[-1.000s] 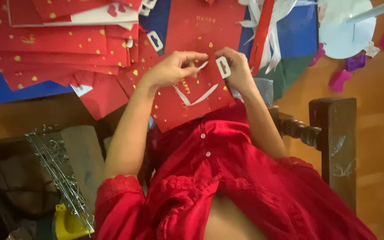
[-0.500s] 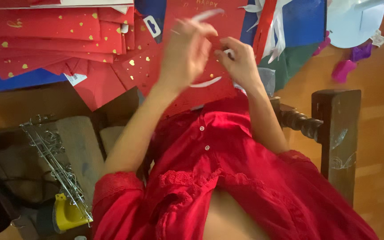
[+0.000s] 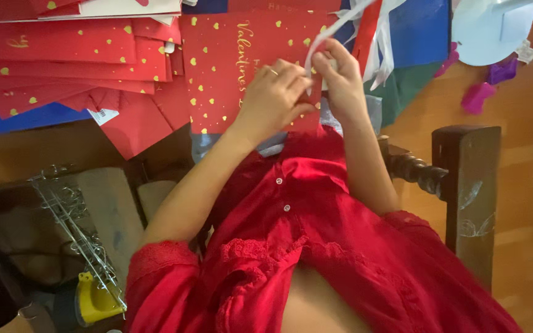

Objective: The person sits at a table covered with red Valentine's Day cards and attaches a white plastic hanger clip and red ribbon to each card by hand, folding and pressing the card flap, then sets the finished card on the pile and picks up the next one.

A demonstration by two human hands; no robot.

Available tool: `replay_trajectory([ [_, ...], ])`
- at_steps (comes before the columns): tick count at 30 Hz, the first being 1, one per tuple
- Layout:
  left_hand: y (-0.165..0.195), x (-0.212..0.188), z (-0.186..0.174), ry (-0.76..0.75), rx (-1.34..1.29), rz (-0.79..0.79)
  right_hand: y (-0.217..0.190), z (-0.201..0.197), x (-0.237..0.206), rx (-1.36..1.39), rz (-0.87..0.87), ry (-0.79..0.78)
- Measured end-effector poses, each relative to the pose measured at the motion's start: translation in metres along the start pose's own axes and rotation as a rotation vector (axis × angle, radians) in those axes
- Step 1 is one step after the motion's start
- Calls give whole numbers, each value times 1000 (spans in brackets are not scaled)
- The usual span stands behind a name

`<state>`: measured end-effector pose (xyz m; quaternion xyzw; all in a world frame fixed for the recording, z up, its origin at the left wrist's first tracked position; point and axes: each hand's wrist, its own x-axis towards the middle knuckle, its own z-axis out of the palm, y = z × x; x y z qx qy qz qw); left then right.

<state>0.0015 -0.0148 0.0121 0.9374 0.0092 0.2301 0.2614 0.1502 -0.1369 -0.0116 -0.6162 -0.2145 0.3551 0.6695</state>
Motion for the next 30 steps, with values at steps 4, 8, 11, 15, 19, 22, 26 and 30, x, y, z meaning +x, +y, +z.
replay_trajectory([
  [4,-22,-2,8,-35,-52,-209,-9,3,-3,286,10,-14],
  [8,-34,-5,12,-6,-218,-308,-30,-10,-11,462,220,-114],
  [11,-38,-5,12,-1,-222,-251,-24,-2,-22,-76,55,-115],
  [15,-41,-6,0,9,-354,-294,-15,7,-35,-384,-39,-194],
  [19,-36,-5,-13,-107,-394,-354,-20,1,-34,-501,28,-232],
  [22,-32,-2,-18,-89,-345,-315,-21,-1,-31,-464,-5,-269],
  [26,-27,-1,-19,-53,-311,-299,-14,-1,-34,-438,117,-225],
  [30,-22,-1,-11,-95,-175,-420,1,7,-35,-427,15,-211],
])
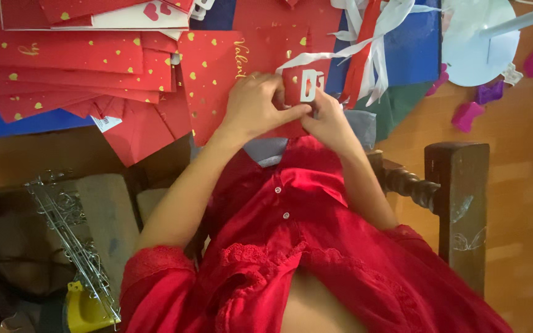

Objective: The person sits at a table covered with red Valentine's Day cards and attaches a white plastic hanger clip and red ribbon to each card by hand, folding and pressing the card flap, then sets the finished card on the pile and picks up the next one.

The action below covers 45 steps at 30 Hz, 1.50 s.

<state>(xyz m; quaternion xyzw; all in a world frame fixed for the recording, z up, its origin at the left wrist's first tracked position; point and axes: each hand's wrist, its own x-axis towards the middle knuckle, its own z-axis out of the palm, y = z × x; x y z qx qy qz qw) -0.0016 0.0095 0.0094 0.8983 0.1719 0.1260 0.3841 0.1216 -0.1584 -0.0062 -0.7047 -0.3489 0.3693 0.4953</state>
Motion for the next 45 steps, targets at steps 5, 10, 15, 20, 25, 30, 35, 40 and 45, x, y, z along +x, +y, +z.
replay_trajectory([
  [5,-10,2,2,13,-107,-25,1,9,6,-258,-99,93],
  [10,-19,4,-10,-94,-289,-122,-15,11,5,-138,-85,75],
  [15,-18,5,-17,-168,-315,-196,-20,20,7,-133,-3,159],
  [20,-20,5,-16,-147,-318,-153,-6,19,9,16,-101,233],
  [25,-21,5,-14,-107,-293,-72,-1,12,10,440,-149,281],
  [30,-19,4,-13,-76,-335,-75,-10,13,10,129,-226,135],
  [35,-15,1,-7,45,-73,92,-10,12,9,-318,-199,135],
  [40,-14,0,-2,-145,159,-79,0,9,10,-78,-162,188],
  [45,-15,-6,3,85,356,-44,-6,5,11,313,-146,209],
])
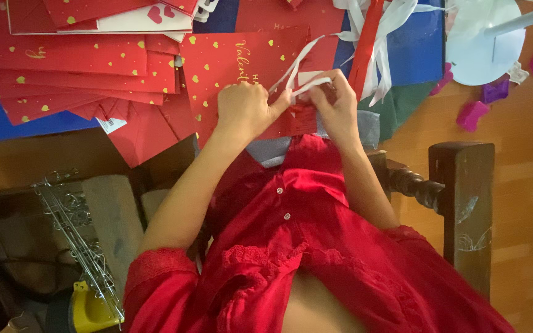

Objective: The person sits at a table covered with red Valentine's Day cards and attaches a white plastic hanger clip and red ribbon to each card by hand, folding and pressing the card flap, then sets the finished card on the pile and picks up the next one.

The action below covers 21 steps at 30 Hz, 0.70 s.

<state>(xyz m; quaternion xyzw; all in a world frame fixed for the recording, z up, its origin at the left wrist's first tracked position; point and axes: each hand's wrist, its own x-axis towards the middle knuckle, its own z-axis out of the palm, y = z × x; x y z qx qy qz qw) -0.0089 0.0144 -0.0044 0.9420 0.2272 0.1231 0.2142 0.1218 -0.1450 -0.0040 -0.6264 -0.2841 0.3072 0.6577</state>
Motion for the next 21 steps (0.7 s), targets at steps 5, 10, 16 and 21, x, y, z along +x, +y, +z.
replay_trajectory([
  [5,1,1,-2,0,-194,112,-14,6,-5,-288,-47,-112],
  [10,1,2,-9,128,-279,256,-10,7,-3,-543,-57,-90],
  [16,2,5,-8,109,-330,311,5,2,-4,-586,-77,-64],
  [21,-1,5,-11,-158,-492,67,12,-3,-5,-294,-22,-18],
])
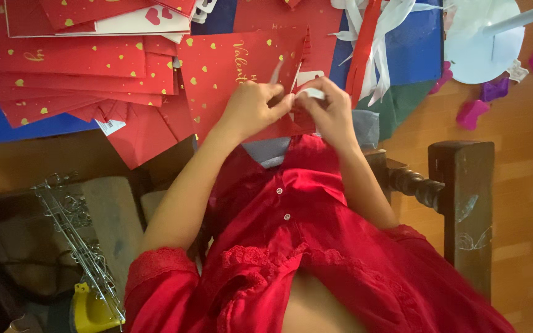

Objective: The person sits at a table covered with red Valentine's Day cards and attaches a white plastic hanger clip and red ribbon to each card by hand, folding and pressing the card flap, then sets the finished card on the pile and picks up the next one.

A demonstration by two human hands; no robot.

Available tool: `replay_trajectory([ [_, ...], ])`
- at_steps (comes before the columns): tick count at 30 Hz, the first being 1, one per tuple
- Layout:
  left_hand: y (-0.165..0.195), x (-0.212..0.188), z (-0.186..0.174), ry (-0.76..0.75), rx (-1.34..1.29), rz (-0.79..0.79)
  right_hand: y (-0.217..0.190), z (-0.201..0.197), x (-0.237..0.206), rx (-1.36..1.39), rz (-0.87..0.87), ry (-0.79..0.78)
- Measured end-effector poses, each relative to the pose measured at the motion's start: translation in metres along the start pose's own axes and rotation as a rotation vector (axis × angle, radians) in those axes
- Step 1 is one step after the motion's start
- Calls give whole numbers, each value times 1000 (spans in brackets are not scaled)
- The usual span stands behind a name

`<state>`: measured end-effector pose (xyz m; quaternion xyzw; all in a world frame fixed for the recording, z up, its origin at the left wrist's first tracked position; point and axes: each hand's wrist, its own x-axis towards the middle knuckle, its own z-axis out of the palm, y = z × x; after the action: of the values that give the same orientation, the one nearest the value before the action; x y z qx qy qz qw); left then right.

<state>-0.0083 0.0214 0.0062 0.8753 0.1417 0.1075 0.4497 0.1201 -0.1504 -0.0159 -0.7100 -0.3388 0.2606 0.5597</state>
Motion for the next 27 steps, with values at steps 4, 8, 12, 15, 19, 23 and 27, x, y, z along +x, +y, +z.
replay_trajectory([
  [4,2,2,-6,-52,-22,-128,4,-5,2,320,61,77],
  [8,4,3,-6,26,40,-59,0,-9,5,360,100,216],
  [12,4,1,0,59,143,-55,-13,-4,5,94,-222,351],
  [15,5,1,4,79,150,-17,-26,0,1,-486,-489,346],
  [19,3,2,0,44,59,-76,-35,7,1,-645,-453,106],
  [23,4,3,-7,-38,-47,-119,-30,5,1,-614,-434,-11],
  [27,8,3,-13,-241,-333,-343,-18,-3,-2,-629,-380,-80],
])
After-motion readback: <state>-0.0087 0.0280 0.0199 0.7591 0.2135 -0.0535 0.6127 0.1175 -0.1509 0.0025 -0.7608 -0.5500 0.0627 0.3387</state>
